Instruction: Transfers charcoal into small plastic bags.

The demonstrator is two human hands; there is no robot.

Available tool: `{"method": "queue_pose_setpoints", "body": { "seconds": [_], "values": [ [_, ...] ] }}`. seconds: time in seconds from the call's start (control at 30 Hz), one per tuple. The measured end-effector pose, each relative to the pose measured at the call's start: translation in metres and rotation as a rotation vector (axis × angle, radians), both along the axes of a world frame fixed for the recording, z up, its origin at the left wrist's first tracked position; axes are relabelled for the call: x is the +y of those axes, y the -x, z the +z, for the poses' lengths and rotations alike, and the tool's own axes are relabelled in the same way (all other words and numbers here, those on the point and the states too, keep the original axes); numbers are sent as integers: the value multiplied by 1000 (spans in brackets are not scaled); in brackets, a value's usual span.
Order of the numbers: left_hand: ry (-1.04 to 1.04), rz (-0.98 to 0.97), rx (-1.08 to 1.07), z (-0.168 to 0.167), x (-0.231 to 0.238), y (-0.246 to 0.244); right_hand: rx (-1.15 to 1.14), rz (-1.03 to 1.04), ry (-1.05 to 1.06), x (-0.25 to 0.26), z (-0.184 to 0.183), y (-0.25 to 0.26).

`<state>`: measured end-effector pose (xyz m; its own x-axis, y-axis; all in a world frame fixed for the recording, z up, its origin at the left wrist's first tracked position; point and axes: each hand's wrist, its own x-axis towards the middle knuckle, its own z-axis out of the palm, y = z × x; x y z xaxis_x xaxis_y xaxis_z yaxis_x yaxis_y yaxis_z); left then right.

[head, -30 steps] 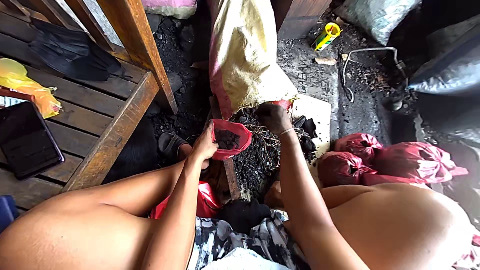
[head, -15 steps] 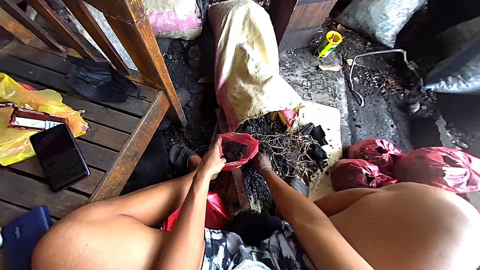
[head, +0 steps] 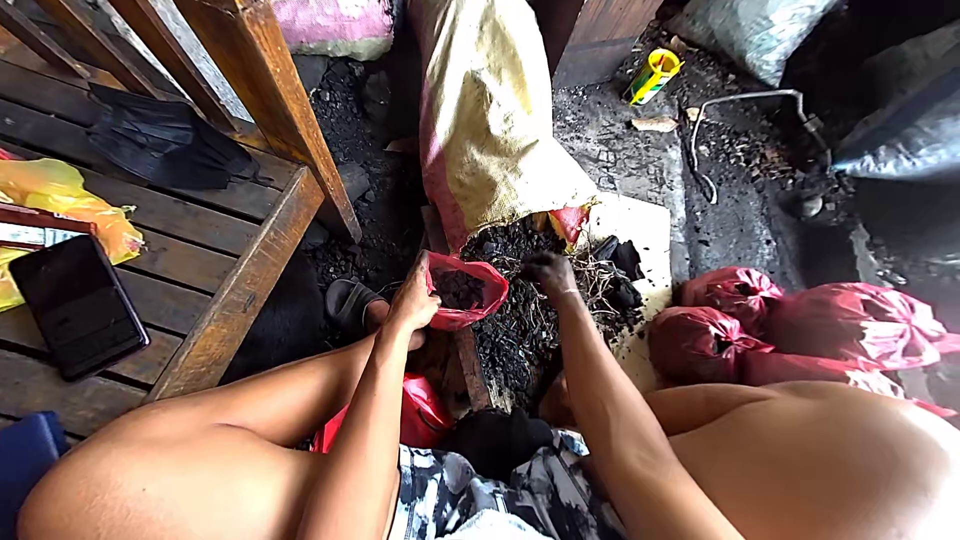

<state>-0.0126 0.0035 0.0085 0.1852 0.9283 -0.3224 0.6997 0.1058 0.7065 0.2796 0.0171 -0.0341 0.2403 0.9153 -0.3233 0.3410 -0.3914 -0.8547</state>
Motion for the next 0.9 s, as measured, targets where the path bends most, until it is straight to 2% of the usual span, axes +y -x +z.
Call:
{"method": "queue_pose_setpoints", "body": {
  "seconds": [0.07, 0.13, 0.23, 0.3, 0.4, 0.47, 0.53, 0.57, 0.63, 0.67, 0.77, 0.9],
  "values": [
    [-12, -1, 0, -1, 1, 0, 83, 120, -106, 10, 42, 10],
    [-15, -2, 5, -1, 0, -1, 99, 286, -161, 14, 69, 31],
    [-8, -15, 16, 2, -2, -1, -35, 509, -210, 12, 76, 77],
    [0, -11, 18, 5, -4, -1, -132, 555, -285, 8, 66, 99],
    [19, -7, 16, 5, -6, 3, -187, 321, -395, 9, 41, 97],
    [28, 0, 20, 4, -5, 4, -240, 67, -333, 9, 20, 74],
    [25, -4, 24, 4, -2, 1, -344, -79, -127, 0, -4, 44],
    [24, -7, 21, 4, -1, -1, -397, -73, 20, -7, -15, 32],
    [25, -11, 16, 4, 1, -4, -445, 69, 252, -23, -39, 25],
    [27, -14, 13, 3, 1, -3, -443, 158, 280, -32, -50, 31],
    [28, -13, 9, 1, 1, 0, -428, 302, 180, -55, -74, 70],
    [19, 6, 6, -4, -3, 4, -525, 275, 223, -66, -78, 101]
  ]
}}
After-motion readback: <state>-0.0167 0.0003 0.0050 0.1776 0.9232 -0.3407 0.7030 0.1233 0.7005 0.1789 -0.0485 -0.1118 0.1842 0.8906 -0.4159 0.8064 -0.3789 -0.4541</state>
